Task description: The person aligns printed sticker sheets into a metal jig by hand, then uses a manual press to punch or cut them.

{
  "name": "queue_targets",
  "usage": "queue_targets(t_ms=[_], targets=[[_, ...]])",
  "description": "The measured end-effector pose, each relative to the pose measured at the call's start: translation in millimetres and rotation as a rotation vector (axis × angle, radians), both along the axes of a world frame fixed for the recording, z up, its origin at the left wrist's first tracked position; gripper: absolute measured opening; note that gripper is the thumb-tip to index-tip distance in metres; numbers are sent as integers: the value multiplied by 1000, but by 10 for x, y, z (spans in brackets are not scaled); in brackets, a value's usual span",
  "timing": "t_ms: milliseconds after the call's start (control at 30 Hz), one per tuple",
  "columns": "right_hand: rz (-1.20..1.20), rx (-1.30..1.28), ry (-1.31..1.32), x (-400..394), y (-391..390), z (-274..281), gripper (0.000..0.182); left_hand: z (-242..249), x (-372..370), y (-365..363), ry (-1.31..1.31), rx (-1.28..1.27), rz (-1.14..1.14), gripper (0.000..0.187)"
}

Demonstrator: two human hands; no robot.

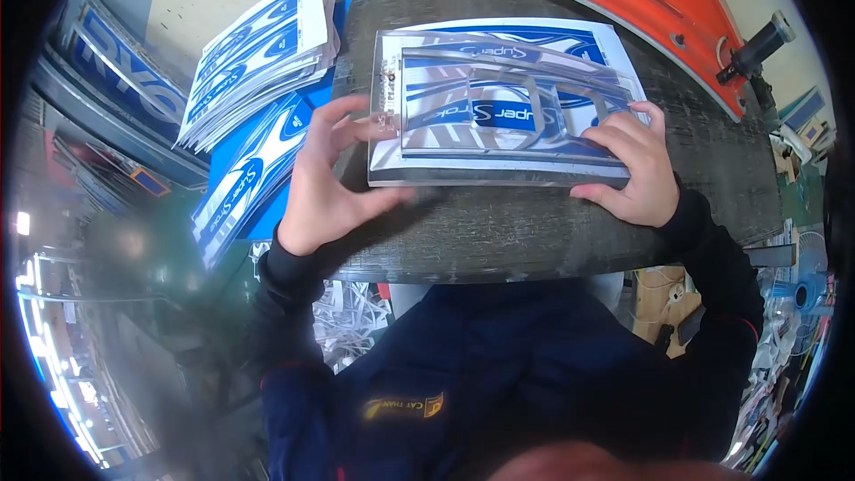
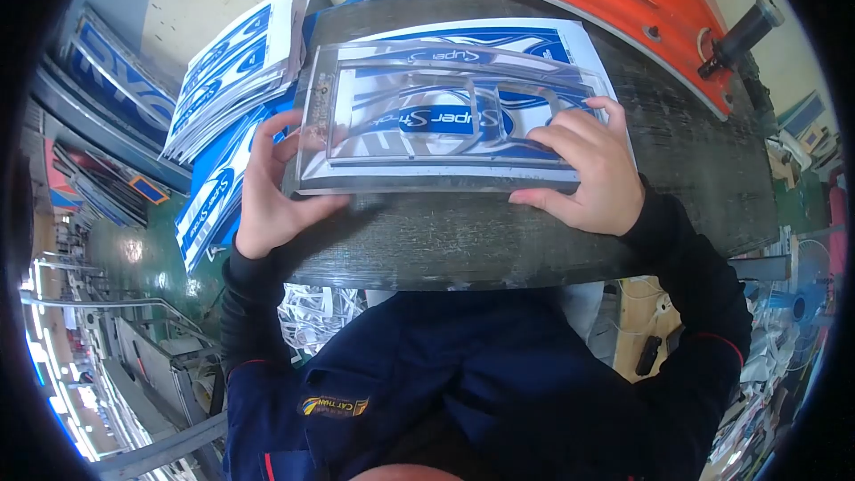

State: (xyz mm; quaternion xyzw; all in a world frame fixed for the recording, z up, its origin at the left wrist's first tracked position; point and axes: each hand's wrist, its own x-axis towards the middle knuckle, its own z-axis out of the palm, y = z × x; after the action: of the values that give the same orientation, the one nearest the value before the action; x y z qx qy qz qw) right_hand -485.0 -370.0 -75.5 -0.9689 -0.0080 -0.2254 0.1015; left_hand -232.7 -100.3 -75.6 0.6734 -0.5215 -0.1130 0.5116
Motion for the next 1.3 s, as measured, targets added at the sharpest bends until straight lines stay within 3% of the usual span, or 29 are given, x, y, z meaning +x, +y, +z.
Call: queue_targets(t_ms=[33,67,167,333,433,500,533,600,633,667,900,967,1067,1133,1233,1300], targets=[[-4,2,-1,1,0,-3,57,-23,-7,-6,-12,33,71,56],[-11,-3,-23,3,5,-7,57,-28,0,-1,-12,36,67,56],[-36,21,-56,6,-4,-12,57,-13,-1,-38,-137,116,29,18],[-71,103,-132,-25,-50,16,56,67,15,10,-301,161,-114,15],[-90,179,-234,-64,-121,-14,56,94,-1,-12,-422,232,-150,27],[-98,267,-305,-100,-183,-95,57,44,-6,-80,21,117,-172,50],[-107,357,-377,-124,-216,-141,58,16,59,-106,106,174,-160,63],[-91,445,-366,-159,-230,-196,63,46,72,-270,500,155,-69,65],[-32,622,-437,-150,-197,-218,65,64,89,-372,476,151,-4,64],[26,799,-509,-155,-169,-223,68,78,158,-469,429,169,14,63],[32,794,-584,-258,-310,-318,66,438,437,-1223,-103,621,18,56],[35,791,-583,-250,-272,-280,66,491,512,-1394,-413,775,-173,57],[25,786,-589,-228,-255,-285,66,404,399,-1536,-598,705,-326,59],[23,777,-577,-229,-247,-259,67,399,162,-1604,-576,712,-306,53],[17,736,-587,-221,-245,-268,66,266,-115,-1589,-957,297,-210,38],[27,762,-602,-215,-237,-267,67,344,-312,-1486,-1053,351,-214,36]])
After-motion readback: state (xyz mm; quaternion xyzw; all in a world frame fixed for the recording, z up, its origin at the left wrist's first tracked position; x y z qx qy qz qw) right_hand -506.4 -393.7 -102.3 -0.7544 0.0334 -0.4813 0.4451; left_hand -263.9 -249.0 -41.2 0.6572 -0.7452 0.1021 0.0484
